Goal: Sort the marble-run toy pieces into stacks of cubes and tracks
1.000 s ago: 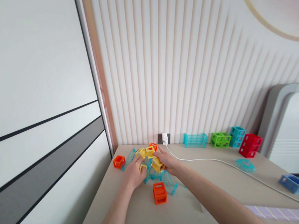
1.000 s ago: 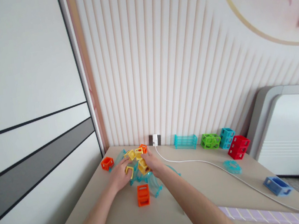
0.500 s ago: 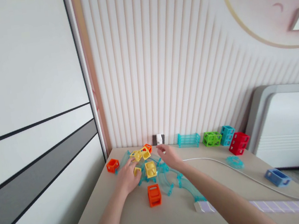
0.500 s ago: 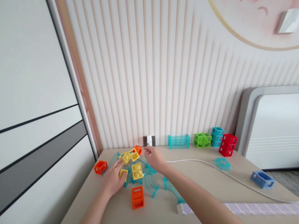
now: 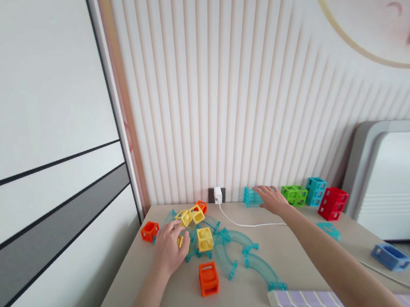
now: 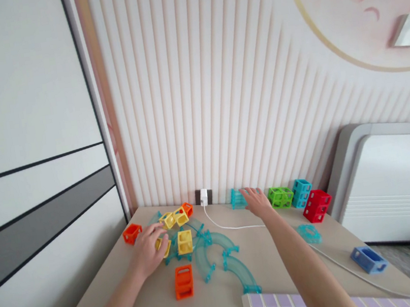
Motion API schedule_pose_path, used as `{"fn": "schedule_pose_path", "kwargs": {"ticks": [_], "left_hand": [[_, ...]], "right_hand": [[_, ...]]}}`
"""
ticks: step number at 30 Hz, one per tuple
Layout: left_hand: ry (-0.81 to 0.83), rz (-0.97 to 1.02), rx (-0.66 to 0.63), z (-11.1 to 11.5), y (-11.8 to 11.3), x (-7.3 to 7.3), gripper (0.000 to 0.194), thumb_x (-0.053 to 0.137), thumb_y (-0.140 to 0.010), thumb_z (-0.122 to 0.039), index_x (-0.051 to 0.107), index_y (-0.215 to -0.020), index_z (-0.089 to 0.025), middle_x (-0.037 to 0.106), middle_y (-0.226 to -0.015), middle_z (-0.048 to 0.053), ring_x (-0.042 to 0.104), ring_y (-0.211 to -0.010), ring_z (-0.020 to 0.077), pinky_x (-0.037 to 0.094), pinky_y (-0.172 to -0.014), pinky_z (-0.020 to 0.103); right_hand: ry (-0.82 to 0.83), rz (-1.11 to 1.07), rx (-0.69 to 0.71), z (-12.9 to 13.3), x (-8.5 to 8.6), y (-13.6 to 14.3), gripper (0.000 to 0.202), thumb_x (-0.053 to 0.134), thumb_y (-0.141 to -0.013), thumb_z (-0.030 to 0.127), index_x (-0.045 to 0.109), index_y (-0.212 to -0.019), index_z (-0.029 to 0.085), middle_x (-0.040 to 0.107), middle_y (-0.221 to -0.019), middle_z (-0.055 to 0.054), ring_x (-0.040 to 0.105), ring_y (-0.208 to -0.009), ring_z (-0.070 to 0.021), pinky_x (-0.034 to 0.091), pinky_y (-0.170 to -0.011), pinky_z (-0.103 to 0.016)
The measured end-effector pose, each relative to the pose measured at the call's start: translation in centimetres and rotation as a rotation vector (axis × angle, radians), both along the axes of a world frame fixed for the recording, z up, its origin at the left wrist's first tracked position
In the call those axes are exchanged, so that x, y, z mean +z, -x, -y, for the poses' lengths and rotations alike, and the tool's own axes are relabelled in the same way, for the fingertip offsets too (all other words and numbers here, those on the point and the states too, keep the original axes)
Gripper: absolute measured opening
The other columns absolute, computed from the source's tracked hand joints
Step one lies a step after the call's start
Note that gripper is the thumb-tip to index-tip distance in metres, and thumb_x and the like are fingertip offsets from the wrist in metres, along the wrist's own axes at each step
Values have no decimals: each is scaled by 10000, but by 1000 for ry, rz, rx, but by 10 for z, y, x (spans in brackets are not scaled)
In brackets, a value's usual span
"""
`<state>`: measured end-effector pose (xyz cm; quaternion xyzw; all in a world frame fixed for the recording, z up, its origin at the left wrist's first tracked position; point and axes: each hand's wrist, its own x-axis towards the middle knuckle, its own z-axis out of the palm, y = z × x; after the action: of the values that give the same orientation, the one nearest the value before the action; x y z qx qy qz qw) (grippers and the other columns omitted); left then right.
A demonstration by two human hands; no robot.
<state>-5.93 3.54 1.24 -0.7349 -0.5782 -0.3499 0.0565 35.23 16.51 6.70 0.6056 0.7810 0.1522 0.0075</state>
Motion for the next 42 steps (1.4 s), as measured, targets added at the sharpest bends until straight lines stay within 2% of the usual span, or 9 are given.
{"fn": "schedule_pose_path", "kwargs": {"ticks": [4,6,9,14,20,35,42], "left_hand": [[19,8,4,1,0,0,277,489,-945,-345,735,-912,-223,721,-1127,102,675,-1085,296,524,-939,439],[32,9,3,1,0,0,285,485,-945,-350,736,-910,-221,721,-1117,103,681,-1069,294,530,-925,436],[41,5,0,1,0,-1,288,485,-949,-359,737,-912,-224,724,-1115,101,680,-1061,284,527,-929,423],[55,-8,-11,0,0,-2,303,467,-956,-353,736,-919,-219,730,-1114,105,673,-1072,288,513,-936,440],[62,3,-9,0,1,-3,292,484,-949,-356,742,-905,-226,737,-1101,92,679,-1064,286,516,-920,425],[54,10,-25,1,-1,0,292,492,-945,-353,748,-908,-218,739,-1080,96,686,-1054,284,527,-924,428],[43,-12,-22,1,0,0,287,492,-948,-358,740,-922,-215,736,-1076,91,692,-1050,288,538,-911,437]], "right_hand": [[-10,87,-9,-18,1,7,526,711,-926,313,535,-1408,200,602,-1373,-133,588,-1247,-308,446,-1060,-532],[-3,112,-3,-24,2,8,418,664,-971,360,581,-1341,185,607,-1349,-106,619,-1186,-279,514,-999,-517],[29,129,27,-30,3,6,363,650,-984,362,606,-1295,181,622,-1318,-95,649,-1124,-251,559,-942,-474],[98,122,69,-30,-3,0,360,650,-985,357,605,-1296,181,631,-1299,-93,660,-1097,-242,570,-922,-459],[104,110,90,-24,-11,-3,385,652,-982,353,591,-1328,194,605,-1353,-100,625,-1178,-268,530,-991,-505],[232,-2,60,-19,-26,-6,367,647,-987,357,598,-1308,186,629,-1303,-94,661,-1094,-241,570,-922,-458],[293,-19,34,-24,-27,-7,358,645,-988,358,604,-1298,184,626,-1309,-95,658,-1099,-241,570,-923,-457]]}}
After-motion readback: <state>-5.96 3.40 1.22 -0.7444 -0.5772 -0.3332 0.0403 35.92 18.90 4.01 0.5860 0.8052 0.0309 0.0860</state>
